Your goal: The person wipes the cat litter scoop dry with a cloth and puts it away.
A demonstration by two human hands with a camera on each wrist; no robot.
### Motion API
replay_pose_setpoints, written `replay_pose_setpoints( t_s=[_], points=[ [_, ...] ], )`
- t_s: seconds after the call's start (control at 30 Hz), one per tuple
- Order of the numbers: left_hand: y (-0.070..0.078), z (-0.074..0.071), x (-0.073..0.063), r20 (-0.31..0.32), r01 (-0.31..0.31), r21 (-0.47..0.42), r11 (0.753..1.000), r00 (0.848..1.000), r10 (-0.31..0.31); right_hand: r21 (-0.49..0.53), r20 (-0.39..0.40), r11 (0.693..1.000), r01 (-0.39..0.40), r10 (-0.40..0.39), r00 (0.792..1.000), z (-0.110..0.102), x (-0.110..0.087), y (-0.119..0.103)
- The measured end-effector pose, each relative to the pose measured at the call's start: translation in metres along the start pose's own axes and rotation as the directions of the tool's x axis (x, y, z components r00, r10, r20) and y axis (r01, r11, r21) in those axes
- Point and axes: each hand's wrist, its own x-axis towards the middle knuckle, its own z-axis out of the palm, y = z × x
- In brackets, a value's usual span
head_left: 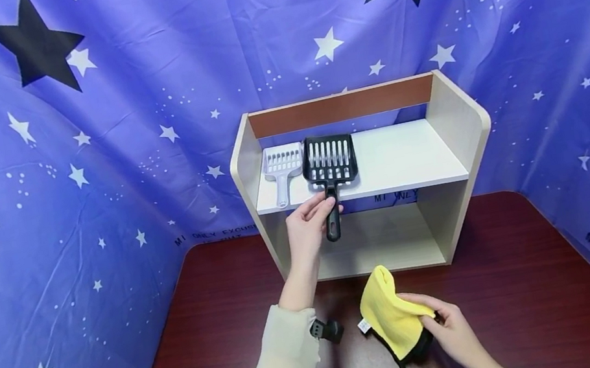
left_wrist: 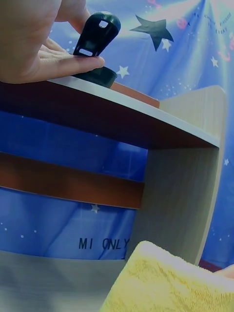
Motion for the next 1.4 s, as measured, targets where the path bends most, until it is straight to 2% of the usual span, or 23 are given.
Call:
replay_pose_setpoints(
  t_s=[0.3,0.4,0.53,0.73,1.03,1.17,1.4],
  points=[
    [0.003,0.001,0.006,-0.010,0.051,0.013,0.999,0.999,-0.051,0.006,-0.007,1.000,0.003,-0.003,1.000,0.000,-0.002,0.002],
    [0.003,0.001,0.007,0.008,0.068,-0.008,0.998,0.998,-0.068,0.007,-0.003,1.000,0.004,-0.004,1.000,-0.001,-0.003,0.001],
    [0.002,-0.001,0.008,0.075,0.096,-0.076,0.992,0.993,-0.090,0.000,-0.005,1.000,0.000,0.000,1.000,-0.001,-0.003,0.001],
    [0.000,-0.006,0.003,0.196,0.144,-0.171,0.975,0.974,-0.110,-0.005,-0.009,1.000,0.001,-0.001,1.000,-0.001,-0.004,0.001],
    [-0.004,-0.012,-0.011,0.272,0.099,-0.104,0.990,0.960,-0.067,-0.004,-0.006,1.000,0.002,-0.002,1.000,-0.003,-0.003,0.001],
    [-0.008,-0.018,-0.017,0.269,0.079,-0.086,0.993,0.962,-0.053,-0.022,-0.003,1.000,-0.010,0.010,1.000,-0.003,-0.003,0.000],
    [-0.018,-0.030,-0.028,0.265,0.058,-0.037,0.998,0.963,-0.046,-0.035,-0.008,0.999,0.015,-0.015,1.000,-0.005,0.000,0.000]
  ],
)
